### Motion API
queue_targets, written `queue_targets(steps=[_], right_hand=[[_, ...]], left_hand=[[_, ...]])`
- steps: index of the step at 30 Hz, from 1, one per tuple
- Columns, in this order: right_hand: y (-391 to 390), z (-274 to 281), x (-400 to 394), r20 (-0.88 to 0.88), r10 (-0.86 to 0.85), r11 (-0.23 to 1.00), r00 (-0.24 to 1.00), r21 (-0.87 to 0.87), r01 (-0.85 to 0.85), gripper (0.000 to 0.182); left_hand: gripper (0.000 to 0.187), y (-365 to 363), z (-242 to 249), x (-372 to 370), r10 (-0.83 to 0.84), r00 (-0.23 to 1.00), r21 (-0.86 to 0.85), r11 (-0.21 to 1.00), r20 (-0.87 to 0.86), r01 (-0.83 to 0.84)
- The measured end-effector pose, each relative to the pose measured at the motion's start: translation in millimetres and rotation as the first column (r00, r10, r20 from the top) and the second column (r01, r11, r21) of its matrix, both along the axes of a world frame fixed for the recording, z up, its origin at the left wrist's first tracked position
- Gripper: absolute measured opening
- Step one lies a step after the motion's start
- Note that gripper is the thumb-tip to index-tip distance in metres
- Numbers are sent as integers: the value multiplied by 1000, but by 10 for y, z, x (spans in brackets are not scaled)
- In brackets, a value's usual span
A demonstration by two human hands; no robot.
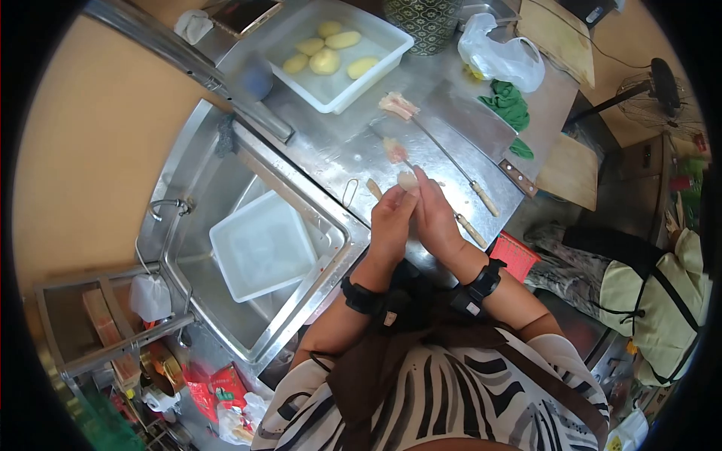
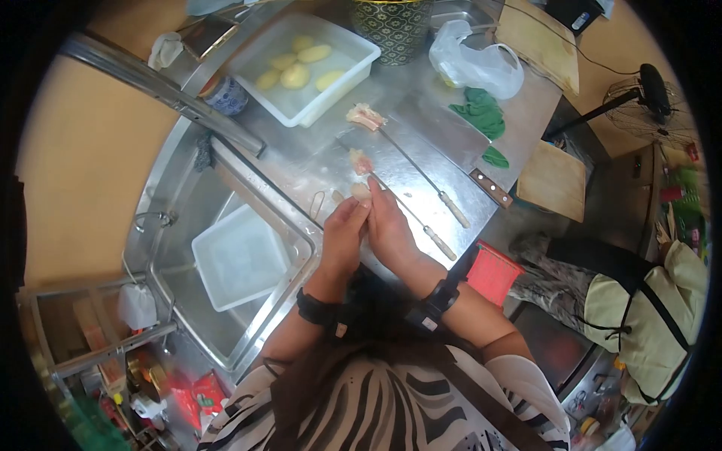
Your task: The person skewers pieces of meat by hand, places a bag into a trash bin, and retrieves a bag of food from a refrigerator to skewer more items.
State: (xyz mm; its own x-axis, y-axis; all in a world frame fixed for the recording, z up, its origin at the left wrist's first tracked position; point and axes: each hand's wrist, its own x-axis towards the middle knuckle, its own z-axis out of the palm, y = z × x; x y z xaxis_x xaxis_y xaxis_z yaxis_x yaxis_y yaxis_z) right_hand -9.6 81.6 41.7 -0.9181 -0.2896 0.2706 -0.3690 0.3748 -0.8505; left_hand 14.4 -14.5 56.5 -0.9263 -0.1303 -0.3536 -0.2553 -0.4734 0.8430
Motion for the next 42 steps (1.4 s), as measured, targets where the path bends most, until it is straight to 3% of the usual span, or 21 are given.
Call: queue_targets(steps=[5,9,12,14,17,21,22,23,24,26,30,32,36,38,40,42], right_hand=[[-62,-29,35,70,67,978,995,194,-79,55],[-97,-124,20,95,118,978,988,162,-133,57],[-107,-96,22,246,151,954,957,219,-207,60],[-109,-77,-12,423,213,922,881,210,-324,70],[-166,-76,-9,482,145,900,864,299,-318,67],[-89,-43,-24,285,198,879,938,373,-299,68],[-14,115,-35,349,214,888,912,319,-331,66],[69,194,-42,409,231,896,883,264,-357,64],[198,130,-25,282,196,909,939,308,-282,61],[581,-132,35,6,100,896,995,434,-93,54],[1150,-333,349,-19,4,807,1000,590,8,49],[1252,-340,493,157,-64,728,986,683,-62,38],[1355,-614,525,36,-41,773,999,634,9,28],[1370,-649,497,334,-166,843,928,536,-42,26],[1355,-565,504,357,-119,844,926,528,-95,26],[1322,-520,559,376,-73,839,924,524,-147,26]], left_hand=[[28,-45,-113,4,47,995,-22,999,83,-46],[29,-94,-148,-16,19,993,-110,994,117,-6],[29,-169,-413,34,-23,999,-126,992,29,26],[30,-240,-751,25,-115,993,-388,916,-6,103],[30,-250,-809,1,-133,988,-438,886,74,152],[28,-237,-445,-34,-69,991,-389,915,114,108],[26,-283,-548,-42,24,1000,-138,990,17,-21],[24,-337,-719,-64,138,989,134,982,-52,-130],[19,-448,-1306,-109,89,921,-264,944,-379,-199],[17,-637,-836,-230,219,976,181,960,-4,-215],[15,-833,-763,-470,182,979,196,961,94,-197],[13,-852,-820,-576,171,977,202,960,129,-194],[14,-760,-1011,-718,184,966,97,974,179,-204],[17,-673,-989,-757,226,954,38,971,196,-237],[26,-566,-784,-823,286,925,-197,950,248,-241],[31,-537,-720,-874,297,920,-281,933,257,-222]])
